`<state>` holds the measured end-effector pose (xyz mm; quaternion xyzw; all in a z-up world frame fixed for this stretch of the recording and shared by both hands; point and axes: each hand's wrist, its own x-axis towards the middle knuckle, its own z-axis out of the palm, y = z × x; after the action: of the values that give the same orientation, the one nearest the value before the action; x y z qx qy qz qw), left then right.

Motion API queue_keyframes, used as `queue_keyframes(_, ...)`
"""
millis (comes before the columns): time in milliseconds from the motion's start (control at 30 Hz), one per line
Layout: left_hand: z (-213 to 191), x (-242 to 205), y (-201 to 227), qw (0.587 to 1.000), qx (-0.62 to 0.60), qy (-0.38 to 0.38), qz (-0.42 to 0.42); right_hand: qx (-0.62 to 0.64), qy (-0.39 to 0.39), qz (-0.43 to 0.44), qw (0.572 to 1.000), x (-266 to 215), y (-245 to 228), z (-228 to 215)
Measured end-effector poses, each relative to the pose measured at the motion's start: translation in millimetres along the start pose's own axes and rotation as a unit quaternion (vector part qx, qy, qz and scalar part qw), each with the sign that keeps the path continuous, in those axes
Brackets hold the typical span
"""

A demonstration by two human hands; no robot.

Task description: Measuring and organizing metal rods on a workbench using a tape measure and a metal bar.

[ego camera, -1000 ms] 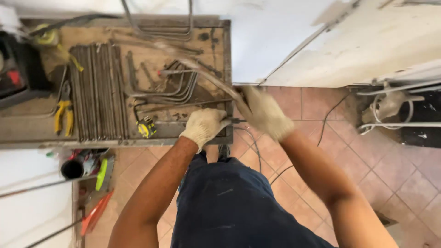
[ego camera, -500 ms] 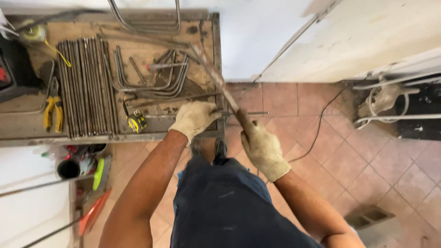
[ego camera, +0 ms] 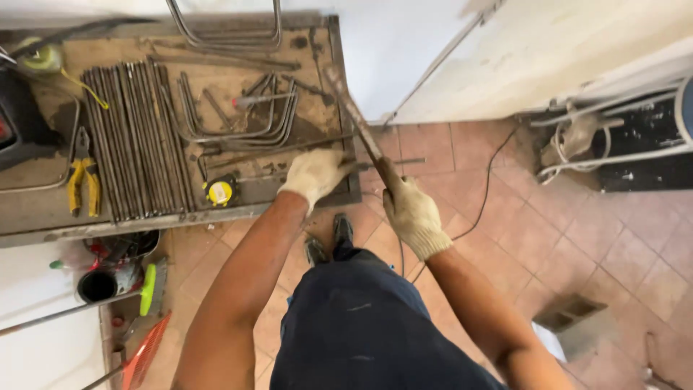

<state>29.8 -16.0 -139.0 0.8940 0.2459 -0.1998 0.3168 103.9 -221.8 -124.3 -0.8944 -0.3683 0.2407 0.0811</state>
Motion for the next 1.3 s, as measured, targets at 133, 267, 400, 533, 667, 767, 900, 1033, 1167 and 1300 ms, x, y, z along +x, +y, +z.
queue_keyframes(133, -9, -6, 0, 1.000, 0.007, -0.009, -0.012, -0.008, 0.015, -0.013, 1.000, -3, -4, -1)
queue_keyframes(267, 23, 10, -12, 0.998, 0.039, -0.041, -0.011, 0.028, 0.132, -0.002, 0.991, -26, -12, -2)
queue_keyframes(400, 22, 6, -11, 1.000, 0.001, -0.011, 0.003, -0.039, 0.010, 0.026, 0.999, -3, -3, 37)
queue_keyframes(533, 21, 2, -14, 1.000, -0.001, 0.017, 0.019, -0.011, -0.030, 0.016, 0.999, -7, -19, -3)
queue_keyframes(667, 27, 9, -21, 0.999, 0.022, 0.022, 0.026, 0.026, 0.013, 0.036, 0.999, -16, -30, -17)
queue_keyframes(767, 7, -6, -7, 1.000, 0.005, 0.013, 0.026, 0.028, 0.011, 0.029, 0.999, 0, -14, 4)
queue_keyframes(900, 19, 4, -14, 1.000, 0.005, 0.014, 0.023, 0.245, -0.032, 0.092, 0.964, -27, -42, -31)
queue_keyframes(1033, 24, 8, -19, 0.999, 0.023, 0.024, 0.031, 0.587, 0.071, 0.131, 0.796, -31, -42, -29)
queue_keyframes(1167, 30, 9, -22, 0.998, 0.051, 0.015, 0.045, 0.667, 0.141, 0.127, 0.720, -41, -34, -24)
queue_keyframes(1300, 28, 10, -22, 0.998, 0.026, 0.034, 0.034, 0.694, 0.185, 0.121, 0.686, -43, -31, -22)
